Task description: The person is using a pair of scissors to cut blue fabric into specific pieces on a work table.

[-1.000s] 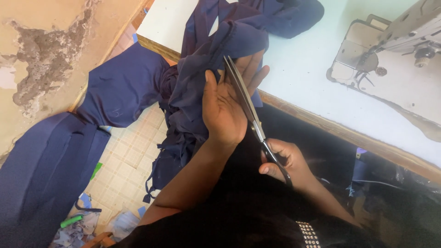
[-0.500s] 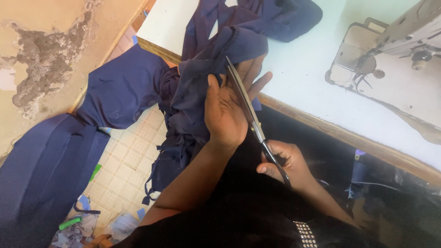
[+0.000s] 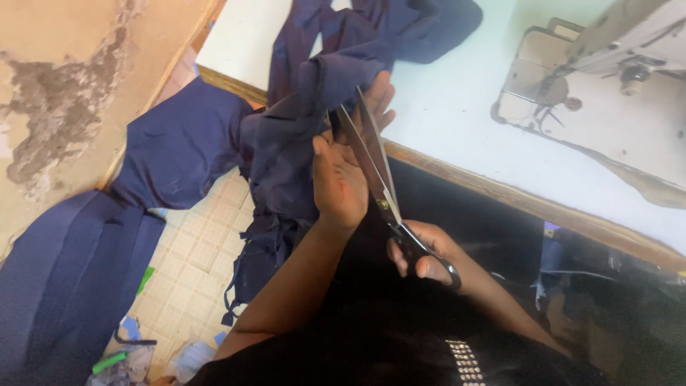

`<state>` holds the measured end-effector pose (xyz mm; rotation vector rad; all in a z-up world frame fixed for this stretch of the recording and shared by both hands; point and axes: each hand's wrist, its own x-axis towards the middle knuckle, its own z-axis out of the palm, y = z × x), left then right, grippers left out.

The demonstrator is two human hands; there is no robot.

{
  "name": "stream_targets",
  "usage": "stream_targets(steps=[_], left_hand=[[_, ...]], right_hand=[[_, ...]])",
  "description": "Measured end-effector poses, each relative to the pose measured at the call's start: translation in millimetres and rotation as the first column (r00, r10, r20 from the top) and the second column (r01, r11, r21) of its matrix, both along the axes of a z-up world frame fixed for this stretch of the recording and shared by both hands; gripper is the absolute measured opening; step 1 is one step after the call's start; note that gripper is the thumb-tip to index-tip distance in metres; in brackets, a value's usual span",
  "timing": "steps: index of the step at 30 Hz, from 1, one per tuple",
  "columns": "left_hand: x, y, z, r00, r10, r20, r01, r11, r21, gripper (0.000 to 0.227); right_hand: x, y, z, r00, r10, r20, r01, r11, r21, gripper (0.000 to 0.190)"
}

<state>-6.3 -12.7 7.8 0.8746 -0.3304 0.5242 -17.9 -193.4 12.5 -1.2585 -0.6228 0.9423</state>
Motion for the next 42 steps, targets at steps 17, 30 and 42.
stream_targets(steps=[17, 30, 42], left_hand=[[13, 58, -54, 0.517, 0.841, 0.157, -0.547, 0.183, 0.817, 0.026], [33, 115, -90, 0.52, 0.784, -0.339, -0.731, 0.614, 0.299, 0.059], [-2, 84, -23, 0.734, 0.679, -0.02, -0.633, 0.695, 0.341, 0.064]], right_hand=[[-5, 6, -22, 0.798, -0.118, 0.592, 0.364, 0.876, -0.316, 0.045], [-1, -1, -31, 0.693, -0.084, 0.716, 0.398, 0.873, -0.282, 0.045], [134, 13, -24, 0.533, -0.372, 0.76, 0.737, 0.645, -0.201, 0.045]])
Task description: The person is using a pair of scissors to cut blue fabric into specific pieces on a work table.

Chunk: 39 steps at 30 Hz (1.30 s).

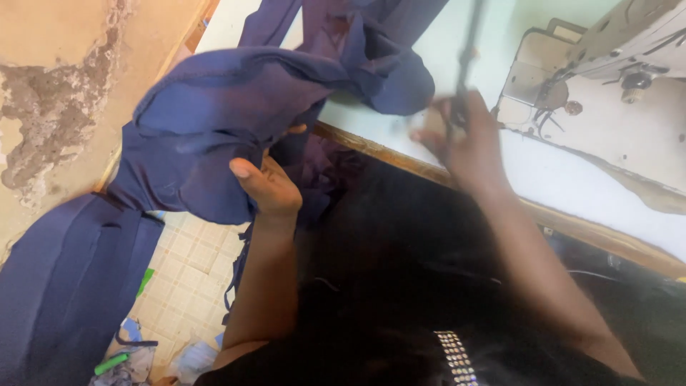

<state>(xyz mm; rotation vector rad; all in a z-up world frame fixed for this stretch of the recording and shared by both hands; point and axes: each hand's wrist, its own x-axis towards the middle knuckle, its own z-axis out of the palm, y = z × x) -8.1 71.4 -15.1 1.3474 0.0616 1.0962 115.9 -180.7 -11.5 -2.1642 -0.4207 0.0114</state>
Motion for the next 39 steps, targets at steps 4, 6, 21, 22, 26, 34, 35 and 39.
stream_targets(steps=[4, 6, 21, 22, 26, 34, 35, 39], left_hand=[[-4, -19, 19, 0.987, 0.004, -0.158, 0.001, 1.0, 0.031, 0.062], [-4, -24, 23, 0.977, 0.008, -0.211, -0.007, 1.0, 0.007, 0.07], [30, -9, -13, 0.747, -0.539, 0.39, 0.65, 0.465, -0.601, 0.028], [36, -16, -6, 0.792, -0.504, 0.345, 0.597, 0.518, -0.613, 0.026], [39, -40, -8, 0.802, -0.493, 0.337, 0.585, 0.53, -0.614, 0.031], [30, -53, 8, 0.611, -0.67, 0.422, 0.775, 0.398, -0.491, 0.058], [25, -54, 18, 0.559, -0.707, 0.433, 0.803, 0.33, -0.496, 0.067], [22, -70, 26, 0.528, -0.701, 0.48, 0.84, 0.347, -0.417, 0.07]], right_hand=[[51, 68, -16, 0.966, 0.189, 0.177, -0.217, 0.964, 0.157, 0.037], [61, 88, -38, 0.975, 0.162, 0.152, -0.197, 0.947, 0.254, 0.023], [97, -53, 69, 0.956, -0.096, 0.276, 0.05, 0.985, 0.168, 0.017], [104, -45, 67, 0.95, -0.209, 0.232, 0.118, 0.929, 0.351, 0.029], [44, -33, 74, 0.898, -0.117, 0.425, -0.007, 0.96, 0.281, 0.039], [-118, -67, -26, 0.789, 0.483, -0.381, -0.249, 0.817, 0.519, 0.058], [-132, -54, -8, 0.735, 0.523, -0.431, -0.321, 0.829, 0.459, 0.057], [-144, -57, -19, 0.683, 0.569, -0.458, -0.309, 0.793, 0.526, 0.05]])
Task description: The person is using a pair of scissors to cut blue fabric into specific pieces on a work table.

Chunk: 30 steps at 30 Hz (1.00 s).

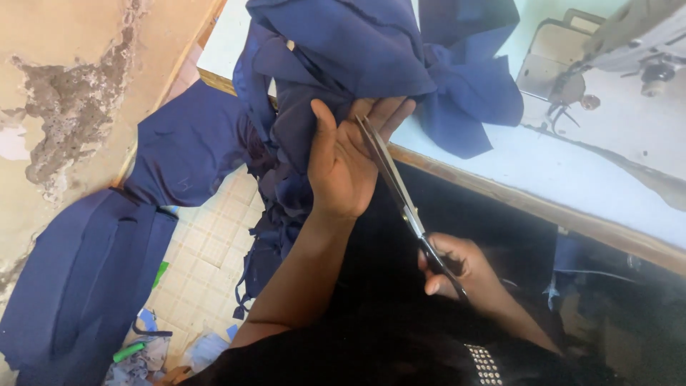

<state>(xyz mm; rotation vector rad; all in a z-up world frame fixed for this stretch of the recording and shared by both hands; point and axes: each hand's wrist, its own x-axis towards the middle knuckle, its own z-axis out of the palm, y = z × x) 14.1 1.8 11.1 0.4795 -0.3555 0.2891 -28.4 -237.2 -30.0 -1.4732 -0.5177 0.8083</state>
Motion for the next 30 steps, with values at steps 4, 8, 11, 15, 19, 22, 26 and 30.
stream_targets(steps=[4, 8, 11, 15, 19, 22, 26, 30], left_hand=[[-4, -10, 0, 0.997, -0.072, -0.017, 0.071, 0.997, -0.014, 0.07], [-6, -13, 3, 1.0, 0.018, 0.007, -0.018, 0.999, 0.039, 0.067], [-7, -13, 0, 1.0, 0.031, 0.002, -0.031, 0.997, 0.075, 0.066], [-7, -10, 0, 1.0, 0.005, 0.006, -0.006, 0.996, 0.088, 0.072], [-9, -13, -4, 0.999, -0.006, -0.036, 0.01, 0.995, 0.094, 0.071], [-9, -17, -7, 0.999, -0.032, 0.006, 0.031, 0.997, 0.066, 0.064], [-10, -20, -5, 0.999, -0.017, 0.03, 0.016, 0.999, 0.045, 0.064], [-8, -22, -5, 0.999, 0.009, 0.05, -0.01, 1.0, 0.023, 0.062]], right_hand=[[2, 6, 9, 0.982, -0.027, 0.184, 0.031, 0.999, -0.018, 0.043], [3, 11, 0, 0.926, -0.101, 0.363, 0.126, 0.991, -0.045, 0.034], [-1, 15, -4, 0.911, -0.139, 0.388, 0.205, 0.969, -0.134, 0.048], [1, 12, -2, 0.948, -0.131, 0.289, 0.159, 0.984, -0.074, 0.045], [0, 14, 13, 0.994, -0.067, 0.09, 0.064, 0.997, 0.037, 0.043], [0, 18, 20, 0.997, -0.063, 0.041, 0.059, 0.994, 0.095, 0.052], [5, 20, 15, 0.977, -0.106, 0.183, 0.097, 0.993, 0.061, 0.045], [7, 20, 7, 0.955, -0.14, 0.261, 0.144, 0.99, 0.004, 0.04]])
